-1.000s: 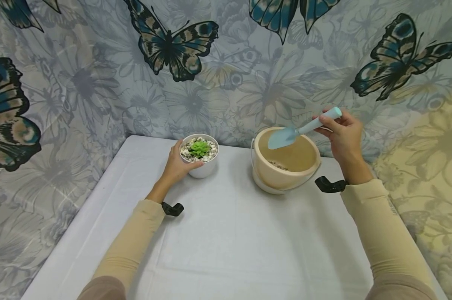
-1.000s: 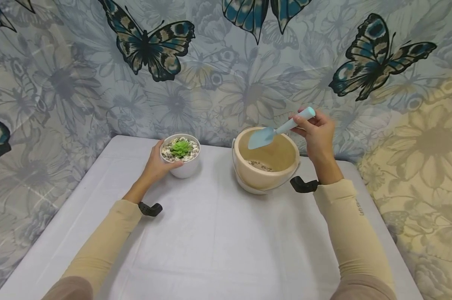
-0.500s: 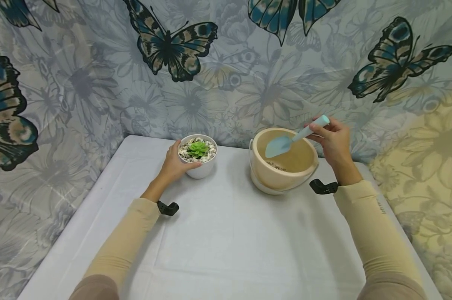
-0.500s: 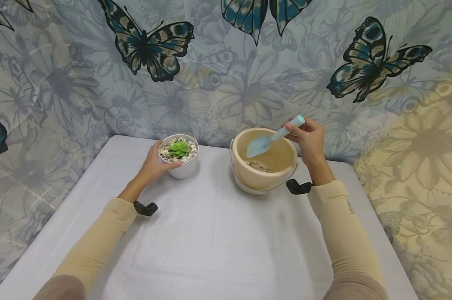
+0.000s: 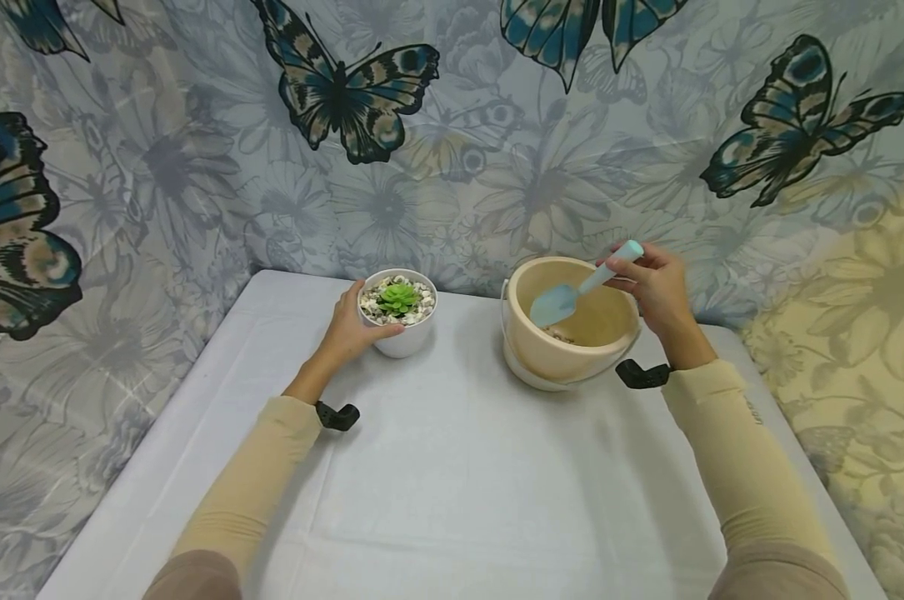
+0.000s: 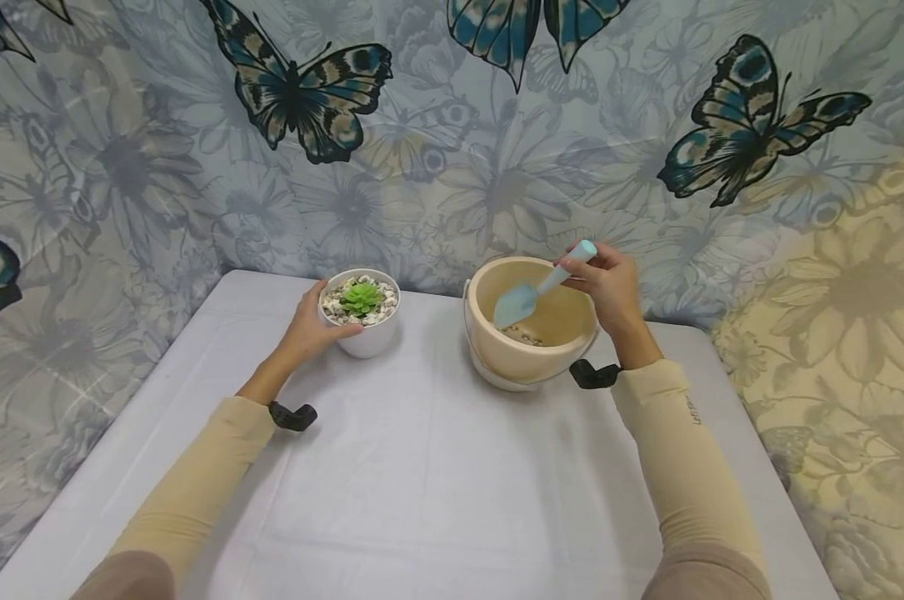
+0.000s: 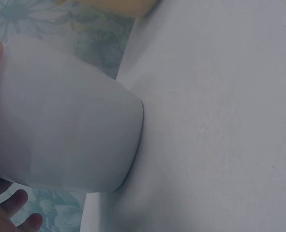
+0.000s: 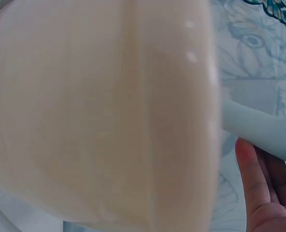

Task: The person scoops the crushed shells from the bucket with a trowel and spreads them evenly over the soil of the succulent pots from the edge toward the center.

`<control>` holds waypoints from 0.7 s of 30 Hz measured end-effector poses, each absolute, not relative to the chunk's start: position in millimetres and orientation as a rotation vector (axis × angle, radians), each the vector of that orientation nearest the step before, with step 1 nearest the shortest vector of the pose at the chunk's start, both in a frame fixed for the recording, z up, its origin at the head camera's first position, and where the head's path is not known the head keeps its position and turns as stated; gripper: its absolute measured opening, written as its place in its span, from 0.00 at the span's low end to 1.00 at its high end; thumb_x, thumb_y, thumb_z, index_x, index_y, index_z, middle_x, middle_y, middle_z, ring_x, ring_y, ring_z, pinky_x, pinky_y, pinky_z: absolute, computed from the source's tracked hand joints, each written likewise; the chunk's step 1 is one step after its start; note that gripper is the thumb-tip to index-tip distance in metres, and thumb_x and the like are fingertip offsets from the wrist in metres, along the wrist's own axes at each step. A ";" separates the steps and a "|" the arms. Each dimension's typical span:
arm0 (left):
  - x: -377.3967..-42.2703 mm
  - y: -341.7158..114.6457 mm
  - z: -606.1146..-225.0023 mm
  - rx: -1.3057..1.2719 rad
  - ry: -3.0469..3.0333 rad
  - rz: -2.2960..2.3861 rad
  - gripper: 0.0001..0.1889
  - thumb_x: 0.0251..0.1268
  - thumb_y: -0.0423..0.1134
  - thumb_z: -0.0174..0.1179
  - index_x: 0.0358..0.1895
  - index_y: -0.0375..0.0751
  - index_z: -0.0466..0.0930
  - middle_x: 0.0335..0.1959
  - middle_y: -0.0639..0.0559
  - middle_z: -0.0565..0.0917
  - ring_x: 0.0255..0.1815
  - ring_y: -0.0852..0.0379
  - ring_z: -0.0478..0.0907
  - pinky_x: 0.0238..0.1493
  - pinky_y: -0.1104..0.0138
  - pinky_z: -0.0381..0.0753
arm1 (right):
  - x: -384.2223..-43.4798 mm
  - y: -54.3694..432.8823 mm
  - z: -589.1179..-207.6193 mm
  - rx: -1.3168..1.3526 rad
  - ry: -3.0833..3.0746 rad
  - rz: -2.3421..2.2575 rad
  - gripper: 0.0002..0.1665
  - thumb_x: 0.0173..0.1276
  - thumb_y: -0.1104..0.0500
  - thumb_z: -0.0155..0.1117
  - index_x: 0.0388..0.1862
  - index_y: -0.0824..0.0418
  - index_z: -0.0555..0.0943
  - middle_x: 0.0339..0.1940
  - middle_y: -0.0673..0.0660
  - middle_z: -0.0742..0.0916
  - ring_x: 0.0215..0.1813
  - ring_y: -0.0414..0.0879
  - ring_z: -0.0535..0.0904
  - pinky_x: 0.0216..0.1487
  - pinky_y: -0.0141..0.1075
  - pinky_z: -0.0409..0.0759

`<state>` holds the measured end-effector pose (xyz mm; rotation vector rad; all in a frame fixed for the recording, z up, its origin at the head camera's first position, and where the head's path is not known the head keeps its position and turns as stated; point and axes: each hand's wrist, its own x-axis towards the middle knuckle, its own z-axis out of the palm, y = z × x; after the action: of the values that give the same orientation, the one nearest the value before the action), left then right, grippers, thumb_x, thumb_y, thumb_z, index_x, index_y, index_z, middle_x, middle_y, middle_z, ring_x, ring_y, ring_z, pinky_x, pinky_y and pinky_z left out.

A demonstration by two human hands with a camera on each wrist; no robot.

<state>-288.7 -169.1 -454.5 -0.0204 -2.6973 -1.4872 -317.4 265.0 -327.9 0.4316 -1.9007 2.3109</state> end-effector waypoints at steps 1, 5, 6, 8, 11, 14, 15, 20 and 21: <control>-288.8 -168.8 -454.5 -0.023 -2.696 -1.487 0.62 0.47 0.62 0.72 0.79 0.47 0.40 0.77 0.38 0.52 0.78 0.40 0.51 0.72 0.41 0.59 | -318.3 264.5 -329.7 0.427 -1.916 2.309 0.07 0.62 0.74 0.66 0.36 0.66 0.84 0.29 0.55 0.91 0.33 0.45 0.89 0.36 0.36 0.87; -289.1 -168.2 -455.3 -0.030 -2.689 -1.493 0.62 0.47 0.62 0.72 0.79 0.45 0.41 0.77 0.38 0.52 0.77 0.40 0.52 0.72 0.41 0.59 | -321.5 262.9 -337.4 0.412 -1.969 2.302 0.06 0.62 0.73 0.65 0.37 0.67 0.84 0.30 0.53 0.90 0.33 0.45 0.88 0.37 0.35 0.87; -289.1 -168.1 -455.6 -0.030 -2.686 -1.494 0.62 0.47 0.62 0.72 0.79 0.44 0.41 0.76 0.38 0.53 0.77 0.40 0.52 0.72 0.41 0.59 | -322.3 262.5 -339.0 0.407 -1.972 2.312 0.05 0.62 0.73 0.65 0.37 0.68 0.84 0.30 0.54 0.90 0.33 0.45 0.88 0.37 0.35 0.87; -289.1 -168.0 -456.0 -0.027 -2.685 -1.494 0.62 0.47 0.62 0.72 0.79 0.44 0.42 0.76 0.38 0.53 0.77 0.40 0.52 0.72 0.41 0.60 | -323.8 261.4 -341.9 0.405 -1.988 2.316 0.05 0.62 0.74 0.65 0.37 0.68 0.84 0.30 0.53 0.90 0.33 0.45 0.88 0.37 0.35 0.87; -289.1 -168.5 -456.4 -0.029 -2.688 -1.487 0.62 0.46 0.62 0.73 0.79 0.45 0.41 0.76 0.37 0.52 0.77 0.39 0.52 0.72 0.41 0.60 | -325.5 259.4 -345.2 0.408 -2.028 2.298 0.06 0.63 0.73 0.65 0.36 0.67 0.85 0.29 0.52 0.89 0.34 0.44 0.88 0.36 0.35 0.87; -290.2 -169.0 -456.9 -0.031 -2.693 -1.475 0.62 0.46 0.62 0.72 0.79 0.45 0.40 0.76 0.37 0.52 0.77 0.39 0.52 0.71 0.40 0.60 | -326.2 257.6 -348.2 0.418 -2.062 2.284 0.08 0.63 0.74 0.64 0.35 0.63 0.85 0.29 0.51 0.89 0.34 0.42 0.88 0.36 0.35 0.87; -290.1 -169.0 -456.8 -0.031 -2.694 -1.472 0.62 0.46 0.62 0.72 0.79 0.45 0.41 0.76 0.37 0.53 0.77 0.38 0.52 0.71 0.40 0.60 | -326.0 257.0 -349.0 0.421 -2.074 2.278 0.09 0.64 0.74 0.63 0.35 0.62 0.86 0.29 0.50 0.88 0.35 0.42 0.88 0.37 0.34 0.87; -288.5 -169.4 -455.1 -0.023 -2.701 -1.466 0.62 0.47 0.62 0.72 0.79 0.46 0.41 0.76 0.37 0.53 0.77 0.38 0.53 0.71 0.40 0.60 | -325.0 253.0 -352.0 0.436 -2.115 2.266 0.11 0.64 0.74 0.62 0.33 0.59 0.85 0.30 0.51 0.88 0.35 0.41 0.88 0.38 0.33 0.87; -288.0 -169.4 -454.6 -0.022 -2.701 -1.468 0.61 0.47 0.62 0.72 0.79 0.46 0.41 0.76 0.37 0.53 0.77 0.38 0.53 0.71 0.40 0.60 | -324.9 252.0 -352.4 0.436 -2.121 2.269 0.11 0.64 0.74 0.63 0.33 0.60 0.85 0.30 0.51 0.88 0.35 0.41 0.88 0.38 0.33 0.86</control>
<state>-288.0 -169.4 -454.6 -0.0216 -2.7007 -1.4680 -324.9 252.0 -352.4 0.4363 -2.1206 2.2686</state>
